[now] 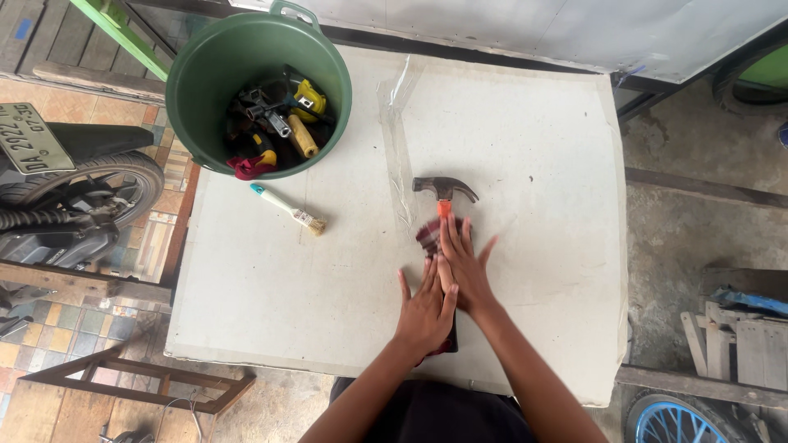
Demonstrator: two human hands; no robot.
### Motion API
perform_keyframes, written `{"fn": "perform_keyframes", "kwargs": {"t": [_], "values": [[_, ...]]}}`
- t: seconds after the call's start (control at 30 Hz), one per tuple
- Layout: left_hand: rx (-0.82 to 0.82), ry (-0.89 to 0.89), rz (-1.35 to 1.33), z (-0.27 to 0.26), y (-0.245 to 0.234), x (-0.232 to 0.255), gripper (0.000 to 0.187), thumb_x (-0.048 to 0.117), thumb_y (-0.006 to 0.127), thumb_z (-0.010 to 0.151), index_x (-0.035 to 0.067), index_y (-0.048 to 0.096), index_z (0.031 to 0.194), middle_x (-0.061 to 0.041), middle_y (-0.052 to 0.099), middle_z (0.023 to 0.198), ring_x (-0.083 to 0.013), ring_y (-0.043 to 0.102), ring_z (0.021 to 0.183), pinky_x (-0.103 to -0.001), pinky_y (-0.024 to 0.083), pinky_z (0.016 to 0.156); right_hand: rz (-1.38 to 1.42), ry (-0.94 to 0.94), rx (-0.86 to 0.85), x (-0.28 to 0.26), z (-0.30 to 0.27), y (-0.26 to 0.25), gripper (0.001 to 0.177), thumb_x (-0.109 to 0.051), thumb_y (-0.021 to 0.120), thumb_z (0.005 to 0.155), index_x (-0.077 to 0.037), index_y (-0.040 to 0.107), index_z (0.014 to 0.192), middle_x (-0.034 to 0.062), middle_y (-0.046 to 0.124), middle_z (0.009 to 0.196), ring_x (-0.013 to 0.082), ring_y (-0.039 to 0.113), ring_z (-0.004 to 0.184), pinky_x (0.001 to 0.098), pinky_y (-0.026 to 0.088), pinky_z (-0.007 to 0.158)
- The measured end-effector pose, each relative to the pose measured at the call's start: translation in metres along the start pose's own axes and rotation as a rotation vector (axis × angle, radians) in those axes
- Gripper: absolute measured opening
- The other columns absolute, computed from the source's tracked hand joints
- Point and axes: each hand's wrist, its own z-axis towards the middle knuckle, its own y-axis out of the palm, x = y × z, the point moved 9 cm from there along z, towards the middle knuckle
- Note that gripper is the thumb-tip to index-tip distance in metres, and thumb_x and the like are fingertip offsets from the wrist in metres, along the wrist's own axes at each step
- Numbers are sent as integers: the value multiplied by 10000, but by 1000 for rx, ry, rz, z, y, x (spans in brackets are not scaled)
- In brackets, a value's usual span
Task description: The person cleans a hammer by wiping the head and handle with a cloth, applies a marking or cleaning substance to it using a brush-like applicator, and places it into a bucket containing other tools.
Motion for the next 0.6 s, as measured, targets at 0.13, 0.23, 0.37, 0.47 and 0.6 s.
{"fn": "perform_keyframes", "kwargs": {"t": [0.13,0.23,0.37,0.47,0.6], "values": [[-106,-16,35,-33,9,-7,716,458,152,1062,-10,132,1604,-172,177,1694,-288,100,1595,-638,-118,1217,56,-73,254,-18,-65,-3,711,-324,364,1046,30,147,1623,194,123,1709,378,68,1579,767,-144,1107],[-60,25,73,-38,8,-9,714,453,165,1056,-2,149,1606,-158,181,1707,-275,120,1598,-667,-129,1205,59,42,184,-16,-104,19,636,-371,335,1062,-77,256,1620,96,253,1705,223,195,1585,692,-79,1231],[9,31,164,5,6,-6,711,464,165,1052,29,152,1614,-165,141,1707,-292,103,1577,-718,-127,1161,93,-8,211,-4,-83,9,612,-335,264,1068,-63,289,1616,95,283,1693,274,144,1599,708,-128,1183],[91,44,303,55,-10,-6,691,473,162,1050,45,165,1593,-157,147,1690,-303,120,1557,-720,-86,1156,67,-28,192,7,-26,-5,596,-314,250,1076,-59,295,1612,99,297,1689,292,133,1603,721,-157,1163],[142,80,276,74,-19,-11,692,460,181,1070,37,202,1616,-178,216,1687,-299,187,1572,-655,-12,1229,4,-71,143,9,0,-13,606,-317,288,1066,-51,293,1610,126,301,1684,311,135,1593,718,-162,1149]]}}
